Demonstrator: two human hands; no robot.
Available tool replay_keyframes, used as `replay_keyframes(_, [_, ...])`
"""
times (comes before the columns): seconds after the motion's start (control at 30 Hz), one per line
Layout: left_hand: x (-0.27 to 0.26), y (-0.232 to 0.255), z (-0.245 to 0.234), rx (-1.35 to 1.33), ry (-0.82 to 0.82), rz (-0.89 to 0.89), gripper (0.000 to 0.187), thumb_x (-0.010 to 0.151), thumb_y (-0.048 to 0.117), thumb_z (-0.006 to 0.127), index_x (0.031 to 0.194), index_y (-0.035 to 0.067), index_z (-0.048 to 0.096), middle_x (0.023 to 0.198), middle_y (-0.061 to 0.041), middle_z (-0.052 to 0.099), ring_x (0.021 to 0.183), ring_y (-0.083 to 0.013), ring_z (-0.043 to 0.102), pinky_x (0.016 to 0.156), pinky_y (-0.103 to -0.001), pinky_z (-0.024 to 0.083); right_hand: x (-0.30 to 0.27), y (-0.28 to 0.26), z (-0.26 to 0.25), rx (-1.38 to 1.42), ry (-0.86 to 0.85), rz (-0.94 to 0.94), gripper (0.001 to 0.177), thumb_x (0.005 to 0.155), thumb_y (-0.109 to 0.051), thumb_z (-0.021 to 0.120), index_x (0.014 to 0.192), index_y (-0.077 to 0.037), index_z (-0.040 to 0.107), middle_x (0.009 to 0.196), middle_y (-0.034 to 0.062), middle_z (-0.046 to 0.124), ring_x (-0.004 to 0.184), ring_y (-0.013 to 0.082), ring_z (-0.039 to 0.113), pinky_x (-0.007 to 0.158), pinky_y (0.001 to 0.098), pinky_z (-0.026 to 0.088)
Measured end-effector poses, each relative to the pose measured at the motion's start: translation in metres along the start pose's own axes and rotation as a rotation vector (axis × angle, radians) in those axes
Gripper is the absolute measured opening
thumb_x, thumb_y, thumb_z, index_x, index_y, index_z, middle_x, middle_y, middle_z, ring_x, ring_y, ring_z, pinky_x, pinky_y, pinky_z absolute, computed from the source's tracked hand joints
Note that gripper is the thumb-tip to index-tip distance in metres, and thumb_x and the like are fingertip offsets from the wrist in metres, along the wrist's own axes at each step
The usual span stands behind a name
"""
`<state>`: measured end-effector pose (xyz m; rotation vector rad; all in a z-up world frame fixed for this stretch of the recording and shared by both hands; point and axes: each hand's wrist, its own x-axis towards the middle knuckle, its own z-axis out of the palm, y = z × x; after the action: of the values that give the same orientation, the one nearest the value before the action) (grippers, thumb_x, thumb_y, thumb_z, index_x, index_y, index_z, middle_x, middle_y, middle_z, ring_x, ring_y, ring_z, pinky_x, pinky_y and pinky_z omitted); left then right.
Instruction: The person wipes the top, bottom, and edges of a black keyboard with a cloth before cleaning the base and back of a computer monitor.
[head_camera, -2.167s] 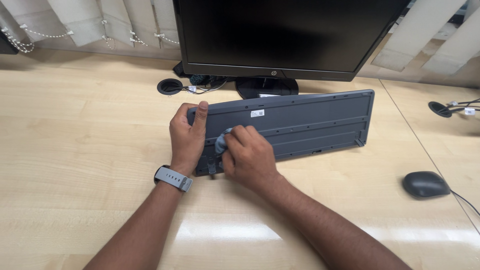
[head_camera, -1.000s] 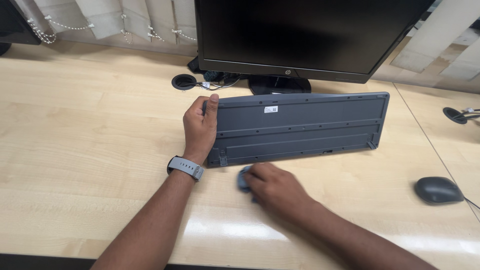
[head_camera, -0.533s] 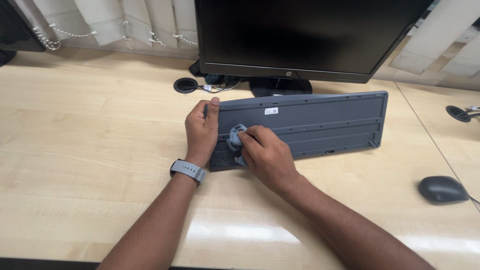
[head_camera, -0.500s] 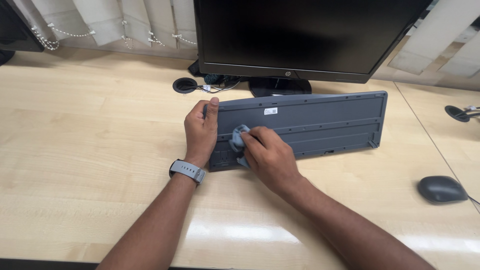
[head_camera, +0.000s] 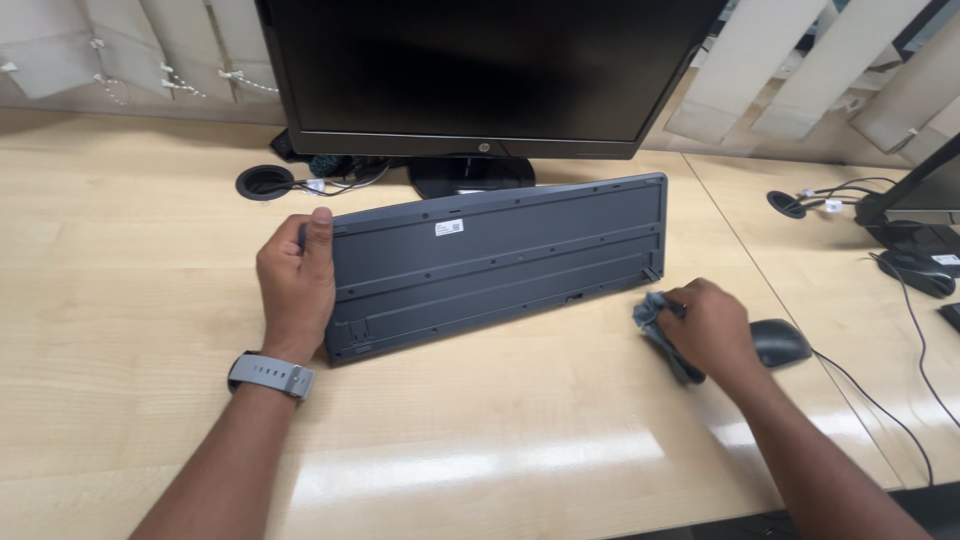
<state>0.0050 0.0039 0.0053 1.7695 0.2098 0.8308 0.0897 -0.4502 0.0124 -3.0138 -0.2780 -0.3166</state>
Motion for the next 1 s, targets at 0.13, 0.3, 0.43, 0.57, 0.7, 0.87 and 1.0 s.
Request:
replay_keyframes(0.13, [-0.001,0.004,-0.001,-0.020,-0.025,-0.008,0.059,0.101,0.062,0.051,0.077,0.009,0.060,0.058,0.005,0.045,0.052,-0.0042,0.040,0.045,-0.021,0.034,0.019,0.010,0.005,0.077,0.007,0.074,0.028,0.086,-0.021,0.079,0.111,-0.008,0.079,0.107,0.0116,0.074,0.089,0.0252,0.073,0.084,0.0390,0.059])
replay_keyframes(0.3, [-0.002,0.005,-0.004,-0.060,-0.045,-0.004,0.057,0.101,0.061,0.052,0.079,0.009,0.062,0.060,0.006,0.045,0.055,-0.0034,0.039,0.047,-0.021,0.033,0.033,-0.011,-0.004,0.443,0.235,0.094,0.024,0.092,-0.016,0.074,0.115,-0.008,0.078,0.104,0.0119,0.072,0.088,0.0246,0.071,0.080,0.0370,0.057])
replay_keyframes(0.43, [-0.002,0.005,-0.003,-0.073,-0.044,-0.008,0.058,0.101,0.062,0.052,0.079,0.008,0.061,0.060,0.007,0.045,0.054,-0.0031,0.040,0.047,-0.020,0.035,0.037,-0.027,0.001,0.296,0.429,-0.057,0.022,0.090,-0.012,0.074,0.111,-0.003,0.077,0.105,0.0136,0.070,0.087,0.0277,0.070,0.080,0.0385,0.057])
replay_keyframes(0.57, [-0.002,0.005,-0.002,-0.071,-0.043,-0.019,0.056,0.099,0.062,0.051,0.084,0.011,0.064,0.059,0.007,0.047,0.053,-0.0026,0.042,0.046,-0.018,0.035,0.029,-0.033,0.008,0.173,0.416,-0.151,0.022,0.091,-0.010,0.071,0.111,-0.002,0.076,0.110,0.0131,0.068,0.085,0.0291,0.071,0.078,0.0403,0.058])
replay_keyframes(0.7, [-0.001,0.004,-0.002,-0.059,-0.046,-0.072,0.060,0.098,0.063,0.051,0.082,0.007,0.064,0.057,0.006,0.045,0.050,-0.0042,0.040,0.043,-0.020,0.033,0.023,-0.028,0.015,0.132,0.407,-0.139,0.022,0.092,-0.012,0.070,0.111,-0.003,0.075,0.110,0.0125,0.067,0.086,0.0299,0.071,0.078,0.0415,0.059])
replay_keyframes(0.87, [0.001,0.000,-0.001,-0.061,-0.045,-0.073,0.060,0.098,0.064,0.051,0.085,0.008,0.067,0.057,0.006,0.048,0.050,-0.0029,0.043,0.043,-0.019,0.036,0.018,-0.027,0.023,0.105,0.389,-0.082,0.023,0.092,-0.014,0.070,0.111,-0.003,0.074,0.112,0.0129,0.067,0.087,0.0313,0.070,0.079,0.0429,0.059])
replay_keyframes(1.0, [0.001,0.001,-0.001,-0.046,-0.047,-0.117,0.058,0.097,0.062,0.051,0.084,0.008,0.067,0.055,0.005,0.047,0.047,-0.0040,0.041,0.041,-0.019,0.034,0.020,-0.017,0.025,0.105,0.296,-0.043,0.027,0.087,-0.016,0.073,0.111,-0.004,0.075,0.111,0.0124,0.068,0.085,0.0314,0.071,0.080,0.0428,0.059])
